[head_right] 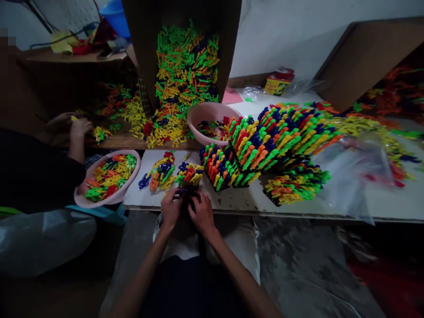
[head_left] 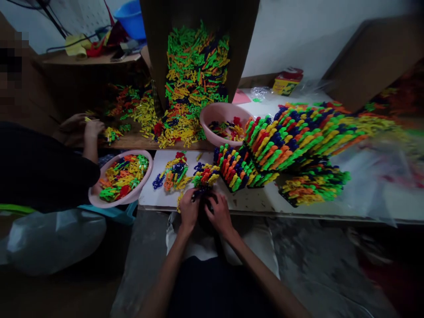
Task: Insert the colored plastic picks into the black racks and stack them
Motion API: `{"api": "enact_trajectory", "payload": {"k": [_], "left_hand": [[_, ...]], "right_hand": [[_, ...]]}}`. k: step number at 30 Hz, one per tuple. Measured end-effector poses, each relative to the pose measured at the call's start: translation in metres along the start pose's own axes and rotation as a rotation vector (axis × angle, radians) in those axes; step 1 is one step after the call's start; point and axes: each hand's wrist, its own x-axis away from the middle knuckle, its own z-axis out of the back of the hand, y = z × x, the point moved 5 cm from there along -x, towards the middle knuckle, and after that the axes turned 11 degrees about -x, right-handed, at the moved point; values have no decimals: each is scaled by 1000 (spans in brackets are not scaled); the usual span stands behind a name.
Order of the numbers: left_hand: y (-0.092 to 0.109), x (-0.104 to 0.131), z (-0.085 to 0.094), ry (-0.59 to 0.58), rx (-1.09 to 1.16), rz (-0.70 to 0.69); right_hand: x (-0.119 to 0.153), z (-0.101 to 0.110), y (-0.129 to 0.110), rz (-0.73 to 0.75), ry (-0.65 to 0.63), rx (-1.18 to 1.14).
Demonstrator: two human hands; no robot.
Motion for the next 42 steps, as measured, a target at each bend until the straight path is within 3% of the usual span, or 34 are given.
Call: {"api": "enact_trajectory", "payload": {"k": [4, 8, 15, 20, 28, 38, 42], "left_hand": [[11, -6, -10, 1, -342, -23], [18, -12, -12, -30, -475, -14], [17, -11, -14, -51, -473, 55], [22, -10, -14, -23, -571, 23], [29, -12, -21, -112, -713, 18], [26, -9, -13, -102, -600, 51], [24, -7, -12, -42, -540, 72]], "right_hand": [[5, -5, -3, -32, 9, -11], [7, -8, -2, -60, 13, 23], [9, -8, 0, -52, 25, -14], [9, -8, -1, -48, 46, -28], [12, -16, 3, -41, 35, 32], [10, -14, 3, -29, 55, -10], [11, -15, 3, -26, 64, -5]]}}
